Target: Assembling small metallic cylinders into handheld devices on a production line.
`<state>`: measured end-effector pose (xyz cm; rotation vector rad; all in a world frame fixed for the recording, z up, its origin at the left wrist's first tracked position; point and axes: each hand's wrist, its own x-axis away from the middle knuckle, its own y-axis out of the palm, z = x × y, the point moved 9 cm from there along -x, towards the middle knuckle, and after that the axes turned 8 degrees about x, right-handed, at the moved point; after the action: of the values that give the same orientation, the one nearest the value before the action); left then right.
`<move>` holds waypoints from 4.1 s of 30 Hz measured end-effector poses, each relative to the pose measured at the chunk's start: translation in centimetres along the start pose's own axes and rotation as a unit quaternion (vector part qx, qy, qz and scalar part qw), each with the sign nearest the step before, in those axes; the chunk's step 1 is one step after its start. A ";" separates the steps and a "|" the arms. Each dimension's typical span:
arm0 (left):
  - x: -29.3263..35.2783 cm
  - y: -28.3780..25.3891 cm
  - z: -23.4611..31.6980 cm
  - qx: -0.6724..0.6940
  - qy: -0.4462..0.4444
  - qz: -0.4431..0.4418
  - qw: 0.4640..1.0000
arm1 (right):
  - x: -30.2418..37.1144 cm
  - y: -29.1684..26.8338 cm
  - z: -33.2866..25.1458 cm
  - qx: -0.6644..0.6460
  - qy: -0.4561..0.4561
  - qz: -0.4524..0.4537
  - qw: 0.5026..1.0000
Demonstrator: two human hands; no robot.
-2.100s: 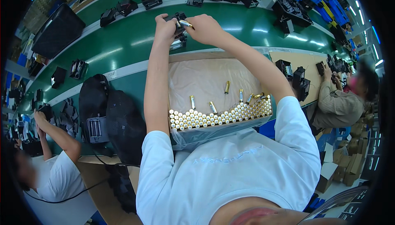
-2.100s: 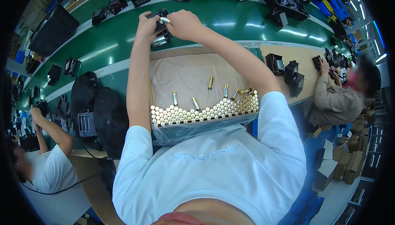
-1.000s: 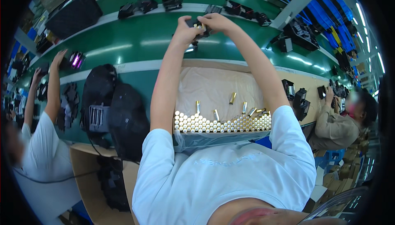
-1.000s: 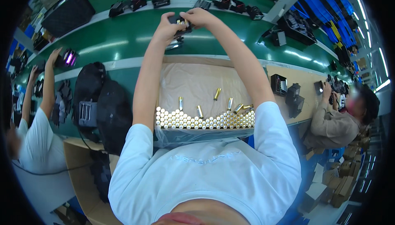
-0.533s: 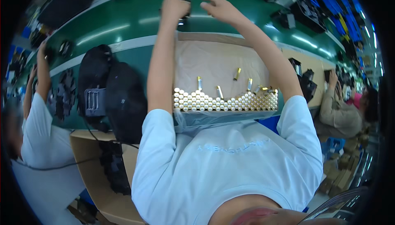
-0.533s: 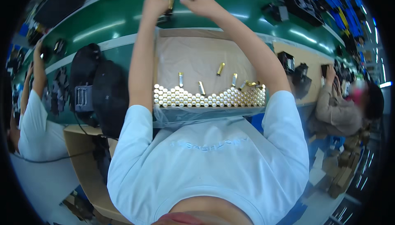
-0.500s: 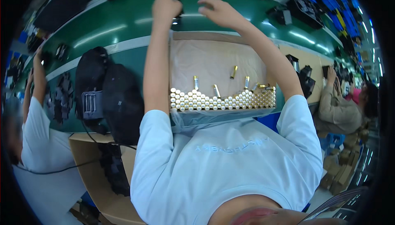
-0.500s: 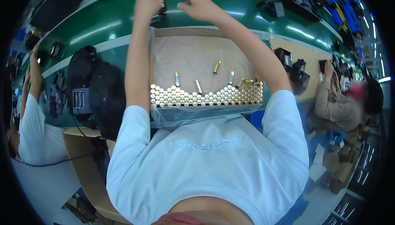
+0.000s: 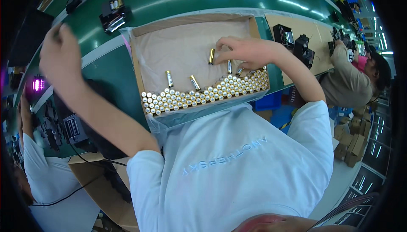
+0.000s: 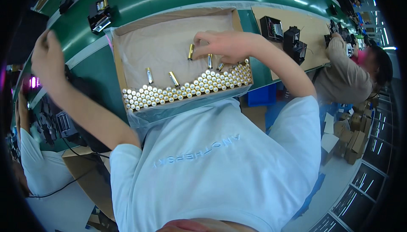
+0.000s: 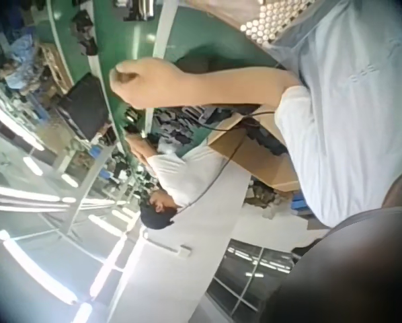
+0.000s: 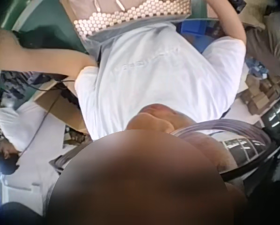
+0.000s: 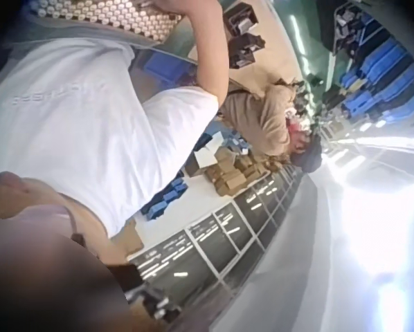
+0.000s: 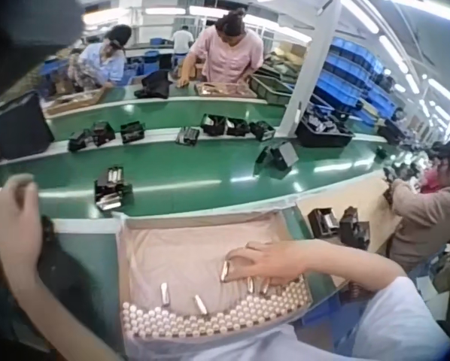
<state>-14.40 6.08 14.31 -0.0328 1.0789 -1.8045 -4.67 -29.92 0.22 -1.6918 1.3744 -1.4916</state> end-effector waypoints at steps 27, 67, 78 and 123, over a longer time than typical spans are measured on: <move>10.5 -9.1 -24.6 -0.116 -0.300 -0.043 0.946 | -3.1 2.3 -0.1 0.153 -0.079 0.035 0.984; -3.3 25.8 1.0 0.134 0.212 -0.401 0.881 | -24.7 -18.0 5.7 0.245 -0.165 0.356 0.886; -2.5 23.4 -2.0 0.223 0.126 -0.292 0.921 | -25.0 -19.7 5.8 0.040 -0.121 0.436 0.891; -2.3 17.4 -9.2 0.110 0.183 -0.002 0.977 | -37.7 -20.8 1.3 0.065 -0.065 0.288 0.953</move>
<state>-4.84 11.93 -2.05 0.4472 1.1227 -1.9698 7.91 11.20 1.51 -1.1427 1.4921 -1.0859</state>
